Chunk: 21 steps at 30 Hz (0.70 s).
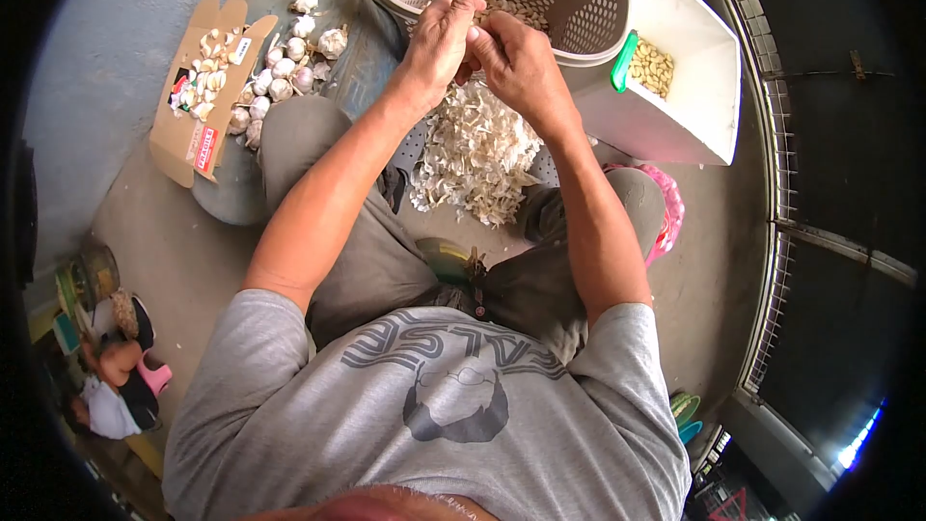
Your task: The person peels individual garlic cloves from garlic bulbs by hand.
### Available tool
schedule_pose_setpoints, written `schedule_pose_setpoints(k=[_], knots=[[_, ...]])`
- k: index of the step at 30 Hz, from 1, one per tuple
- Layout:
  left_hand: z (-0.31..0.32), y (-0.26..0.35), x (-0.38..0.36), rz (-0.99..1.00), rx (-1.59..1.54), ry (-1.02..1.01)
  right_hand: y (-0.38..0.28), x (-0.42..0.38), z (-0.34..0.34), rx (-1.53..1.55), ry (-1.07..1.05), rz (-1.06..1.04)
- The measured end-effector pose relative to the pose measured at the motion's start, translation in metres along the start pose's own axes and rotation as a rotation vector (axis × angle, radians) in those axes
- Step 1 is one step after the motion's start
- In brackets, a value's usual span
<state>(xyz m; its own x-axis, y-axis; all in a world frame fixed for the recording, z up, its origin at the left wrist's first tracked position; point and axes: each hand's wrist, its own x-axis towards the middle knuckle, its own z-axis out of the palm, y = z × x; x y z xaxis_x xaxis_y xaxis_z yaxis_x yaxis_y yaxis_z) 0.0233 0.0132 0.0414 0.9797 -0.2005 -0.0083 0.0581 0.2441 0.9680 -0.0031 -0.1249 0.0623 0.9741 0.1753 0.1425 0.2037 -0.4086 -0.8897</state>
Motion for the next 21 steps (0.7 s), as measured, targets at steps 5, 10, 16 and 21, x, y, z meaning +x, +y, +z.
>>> schedule_pose_setpoints(k=[5,10,16,21], knots=[[-0.006,-0.008,0.005,0.023,-0.009,-0.043,-0.006,0.002,0.004,-0.286,0.132,-0.075],[0.0,-0.018,0.007,-0.001,-0.169,0.011,0.005,0.007,0.01,-0.359,0.171,-0.22],[0.003,-0.006,0.001,0.329,0.374,0.214,0.004,0.009,0.022,-0.082,0.249,0.004],[0.005,-0.011,0.006,0.44,0.541,0.246,0.015,0.007,0.027,0.175,0.241,0.049]])
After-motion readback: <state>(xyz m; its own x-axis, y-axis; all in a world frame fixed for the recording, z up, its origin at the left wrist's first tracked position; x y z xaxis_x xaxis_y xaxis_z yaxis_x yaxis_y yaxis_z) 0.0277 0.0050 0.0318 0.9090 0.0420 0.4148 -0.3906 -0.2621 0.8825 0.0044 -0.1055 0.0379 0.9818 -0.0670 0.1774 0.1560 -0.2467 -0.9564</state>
